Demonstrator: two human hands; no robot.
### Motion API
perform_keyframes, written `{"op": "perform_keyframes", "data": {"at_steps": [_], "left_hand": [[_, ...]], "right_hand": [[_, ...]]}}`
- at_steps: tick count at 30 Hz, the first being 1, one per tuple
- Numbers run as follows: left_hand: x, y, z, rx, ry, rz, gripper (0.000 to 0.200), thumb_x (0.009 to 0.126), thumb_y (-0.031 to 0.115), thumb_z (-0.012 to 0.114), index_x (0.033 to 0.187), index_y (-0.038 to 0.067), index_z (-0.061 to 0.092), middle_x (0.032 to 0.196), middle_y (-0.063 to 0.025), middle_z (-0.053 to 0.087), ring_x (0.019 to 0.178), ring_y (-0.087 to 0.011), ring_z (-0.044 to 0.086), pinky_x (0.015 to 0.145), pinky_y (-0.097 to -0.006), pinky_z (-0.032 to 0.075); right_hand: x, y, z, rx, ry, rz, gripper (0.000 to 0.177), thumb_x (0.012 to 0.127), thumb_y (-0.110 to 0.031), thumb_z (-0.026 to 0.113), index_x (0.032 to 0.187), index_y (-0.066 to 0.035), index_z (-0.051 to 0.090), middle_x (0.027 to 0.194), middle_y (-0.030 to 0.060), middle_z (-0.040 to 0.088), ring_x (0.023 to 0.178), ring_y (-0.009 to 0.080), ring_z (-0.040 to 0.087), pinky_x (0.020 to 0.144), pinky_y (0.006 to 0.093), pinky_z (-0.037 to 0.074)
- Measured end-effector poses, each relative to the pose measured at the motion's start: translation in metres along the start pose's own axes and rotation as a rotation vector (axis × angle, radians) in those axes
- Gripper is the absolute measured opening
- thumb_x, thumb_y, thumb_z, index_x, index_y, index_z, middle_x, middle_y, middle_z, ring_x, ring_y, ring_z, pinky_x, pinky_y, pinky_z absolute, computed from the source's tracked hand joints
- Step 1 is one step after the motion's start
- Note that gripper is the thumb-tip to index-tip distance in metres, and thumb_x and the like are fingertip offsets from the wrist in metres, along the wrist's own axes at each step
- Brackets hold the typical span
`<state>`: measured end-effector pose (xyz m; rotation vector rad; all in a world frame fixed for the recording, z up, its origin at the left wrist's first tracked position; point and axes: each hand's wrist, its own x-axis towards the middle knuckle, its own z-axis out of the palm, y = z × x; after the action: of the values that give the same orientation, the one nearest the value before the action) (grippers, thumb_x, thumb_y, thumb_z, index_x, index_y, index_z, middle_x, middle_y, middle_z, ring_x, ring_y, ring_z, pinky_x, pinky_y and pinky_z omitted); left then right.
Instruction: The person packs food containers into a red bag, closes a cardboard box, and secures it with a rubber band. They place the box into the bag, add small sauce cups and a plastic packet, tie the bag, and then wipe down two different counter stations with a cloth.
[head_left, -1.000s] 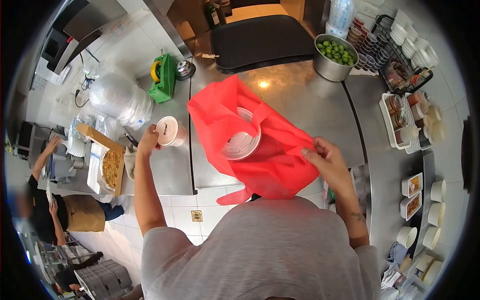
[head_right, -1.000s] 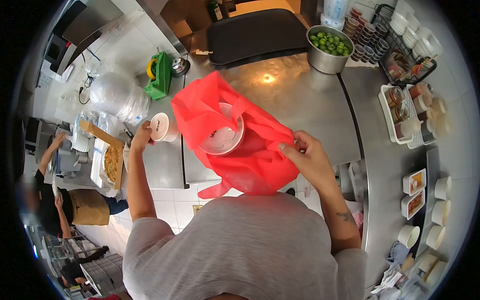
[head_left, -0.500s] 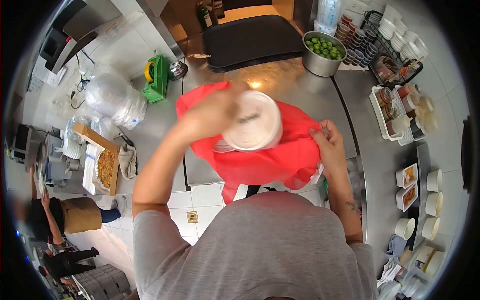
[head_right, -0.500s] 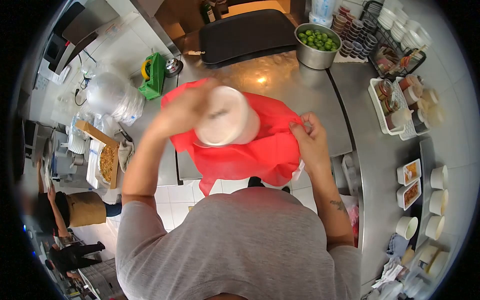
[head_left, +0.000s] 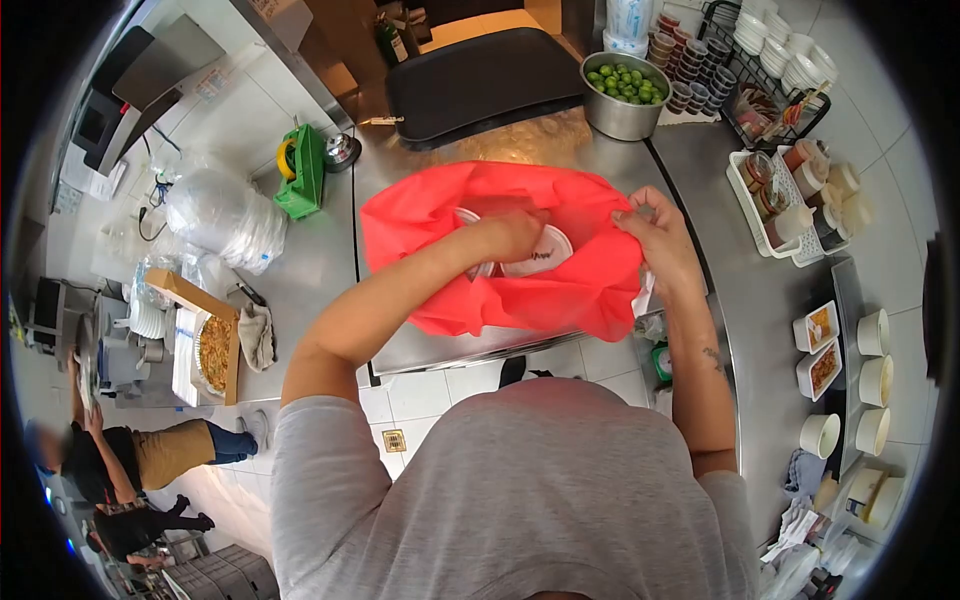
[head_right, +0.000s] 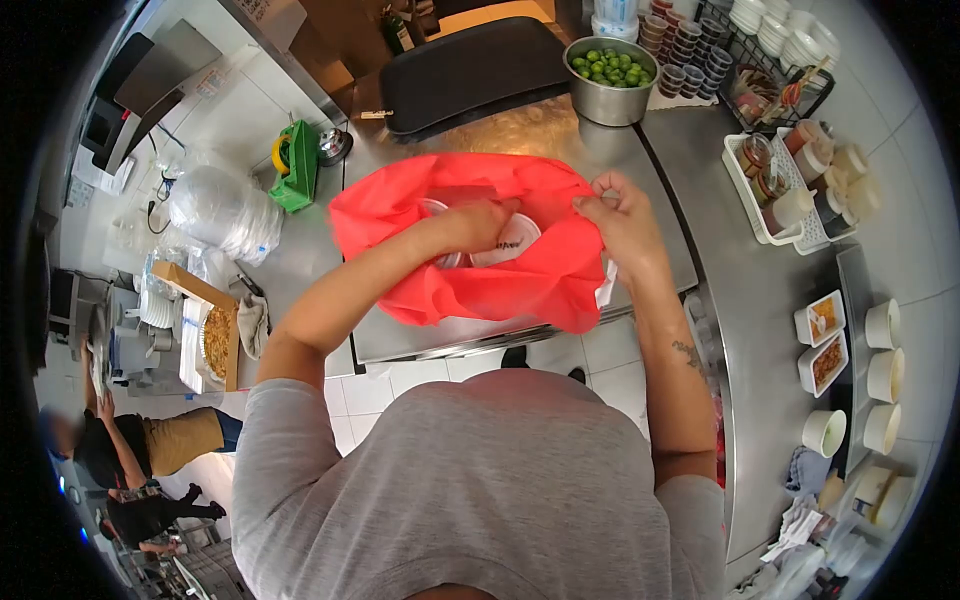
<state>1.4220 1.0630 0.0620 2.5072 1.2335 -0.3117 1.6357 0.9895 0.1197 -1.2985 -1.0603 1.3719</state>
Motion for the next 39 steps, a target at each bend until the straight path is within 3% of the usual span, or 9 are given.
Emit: {"op": "perform_keyframes", "data": {"at_steps": [5, 10, 15, 18, 25, 28, 31, 35, 39], "left_hand": [[-0.031, -0.036, -0.035, -0.041, -0.078, -0.110, 0.047, 0.084, 0.009, 0.046, 0.131, 0.009, 0.044, 0.110, -0.0216, 0.061, 0.101, -0.0350, 0.059, 0.092, -0.0391, 0.043], [-0.064, -0.104, -0.009, -0.238, 0.132, -0.048, 0.045, 0.085, 0.007, 0.043, 0.130, 0.004, 0.045, 0.112, -0.0191, 0.061, 0.107, -0.0293, 0.058, 0.094, -0.0361, 0.043], [-0.016, -0.082, -0.033, -0.342, -0.004, -0.119, 0.047, 0.077, -0.001, 0.044, 0.123, 0.001, 0.049, 0.118, -0.0201, 0.056, 0.113, -0.0292, 0.053, 0.095, -0.0355, 0.041], [0.058, -0.106, -0.013, -0.285, 0.072, 0.159, 0.042, 0.080, 0.000, 0.043, 0.121, 0.002, 0.051, 0.115, -0.0196, 0.059, 0.107, -0.0289, 0.056, 0.090, -0.0369, 0.044], [0.066, 0.001, -0.128, 0.002, -0.188, 0.085, 0.042, 0.080, 0.016, 0.057, 0.121, 0.006, 0.053, 0.114, -0.0168, 0.059, 0.102, -0.0301, 0.058, 0.087, -0.0370, 0.045], [0.063, 0.007, -0.149, 0.441, -0.416, 0.283, 0.042, 0.078, 0.022, 0.059, 0.117, 0.008, 0.057, 0.111, -0.0127, 0.062, 0.098, -0.0300, 0.059, 0.083, -0.0368, 0.047], [0.054, 0.014, -0.150, 0.737, -0.444, 0.231, 0.050, 0.075, 0.030, 0.066, 0.120, 0.011, 0.056, 0.108, -0.0098, 0.063, 0.100, -0.0296, 0.059, 0.083, -0.0371, 0.047], [0.034, 0.037, -0.140, 0.401, -0.186, 0.417, 0.056, 0.073, 0.036, 0.071, 0.120, 0.010, 0.055, 0.110, -0.0105, 0.061, 0.110, -0.0291, 0.053, 0.092, -0.0395, 0.040], [0.032, 0.041, -0.129, 0.230, -0.100, 0.662, 0.056, 0.074, 0.036, 0.071, 0.121, 0.010, 0.053, 0.118, -0.0116, 0.056, 0.115, -0.0298, 0.048, 0.098, -0.0440, 0.034]], "right_hand": [[0.004, 0.005, -0.008, 0.037, 0.083, -0.111, 0.012, 0.080, -0.002, 0.060, 0.084, -0.007, 0.050, 0.071, 0.0032, 0.060, 0.056, 0.0045, 0.050, 0.044, 0.0202, 0.034], [0.008, 0.012, -0.029, 0.076, 0.139, -0.113, 0.012, 0.078, 0.001, 0.059, 0.080, -0.007, 0.050, 0.069, 0.0015, 0.057, 0.054, 0.0046, 0.047, 0.045, 0.0203, 0.034], [0.028, 0.016, -0.055, 0.105, 0.256, -0.248, 0.012, 0.078, 0.003, 0.057, 0.077, -0.007, 0.051, 0.069, 0.0015, 0.057, 0.056, 0.0054, 0.049, 0.048, 0.0202, 0.036], [0.034, 0.009, -0.086, 0.083, 0.323, -0.218, 0.011, 0.076, 0.004, 0.058, 0.076, -0.006, 0.053, 0.069, 0.0022, 0.058, 0.060, 0.0071, 0.052, 0.052, 0.0209, 0.038], [0.041, 0.016, -0.164, 0.014, 0.531, -0.208, 0.007, 0.078, -0.008, 0.060, 0.074, -0.008, 0.054, 0.065, -0.0026, 0.051, 0.054, 0.0083, 0.048, 0.051, 0.0213, 0.039], [0.028, 0.017, -0.163, -0.106, 0.516, -0.048, 0.010, 0.081, -0.016, 0.060, 0.080, -0.010, 0.053, 0.069, -0.0048, 0.052, 0.052, 0.0036, 0.046, 0.043, 0.0177, 0.034], [0.006, 0.012, -0.130, -0.180, 0.447, 0.032, 0.034, 0.082, -0.029, 0.064, 0.105, -0.010, 0.048, 0.070, -0.0042, 0.054, 0.047, 0.0015, 0.043, 0.036, 0.0156, 0.027], [0.000, 0.011, -0.118, -0.130, 0.362, 0.005, 0.046, 0.079, -0.030, 0.067, 0.114, -0.005, 0.050, 0.075, -0.0003, 0.058, 0.056, 0.0053, 0.051, 0.045, 0.0188, 0.039], [0.005, -0.001, -0.116, 0.057, 0.405, 0.007, 0.036, 0.080, -0.018, 0.064, 0.109, 0.004, 0.059, 0.091, 0.0092, 0.065, 0.075, 0.0109, 0.063, 0.060, 0.0212, 0.050]]}}
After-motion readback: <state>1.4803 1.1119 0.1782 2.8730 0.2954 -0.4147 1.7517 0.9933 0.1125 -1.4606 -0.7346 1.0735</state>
